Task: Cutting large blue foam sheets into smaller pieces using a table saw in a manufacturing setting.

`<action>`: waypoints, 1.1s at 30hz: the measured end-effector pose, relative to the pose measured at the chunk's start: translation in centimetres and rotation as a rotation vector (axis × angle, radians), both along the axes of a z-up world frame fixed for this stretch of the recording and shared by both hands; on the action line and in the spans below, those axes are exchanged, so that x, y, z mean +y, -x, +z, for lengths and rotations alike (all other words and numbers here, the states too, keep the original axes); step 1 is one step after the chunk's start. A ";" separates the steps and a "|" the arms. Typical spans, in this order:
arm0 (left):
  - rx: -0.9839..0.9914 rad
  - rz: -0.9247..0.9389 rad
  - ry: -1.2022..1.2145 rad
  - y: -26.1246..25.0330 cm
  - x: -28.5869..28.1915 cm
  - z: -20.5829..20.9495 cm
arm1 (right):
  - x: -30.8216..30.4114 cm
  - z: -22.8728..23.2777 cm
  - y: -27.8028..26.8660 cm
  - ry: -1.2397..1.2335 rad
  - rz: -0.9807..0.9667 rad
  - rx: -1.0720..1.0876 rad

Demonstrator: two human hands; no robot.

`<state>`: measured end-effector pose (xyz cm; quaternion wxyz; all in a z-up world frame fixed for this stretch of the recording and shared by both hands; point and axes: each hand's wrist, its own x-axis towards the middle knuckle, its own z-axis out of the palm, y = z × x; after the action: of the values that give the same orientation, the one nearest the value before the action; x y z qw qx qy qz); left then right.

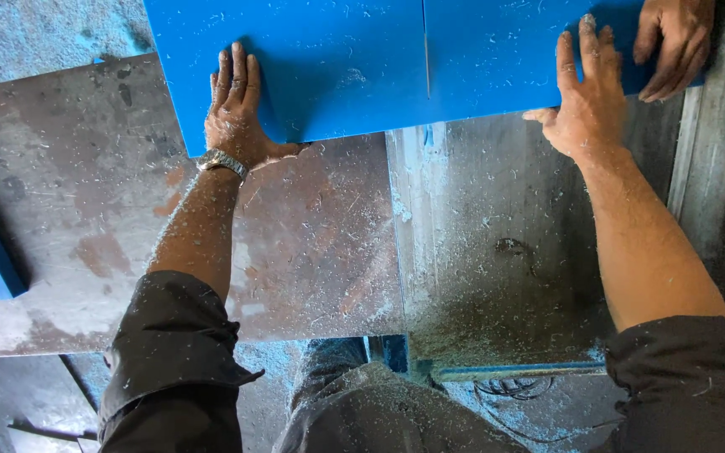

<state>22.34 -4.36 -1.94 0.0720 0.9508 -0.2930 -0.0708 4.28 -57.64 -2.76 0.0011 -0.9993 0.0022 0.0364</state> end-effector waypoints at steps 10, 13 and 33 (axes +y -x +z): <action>0.008 0.006 -0.074 -2.0 0.0 -0.5 | -0.7 -0.5 -1.8 0.017 0.013 -0.031; -0.014 -0.028 -0.034 -3.1 0.4 -0.7 | -1.1 -0.4 -3.2 -0.013 0.005 -0.043; 0.047 0.238 0.111 12.2 4.4 1.7 | -4.1 -3.8 -1.5 -0.244 -0.229 -0.224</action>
<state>10.14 0.05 -0.23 0.1389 0.9715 -0.1799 -0.0677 5.78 -61.70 -6.52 0.1268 -0.9828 0.1113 -0.0754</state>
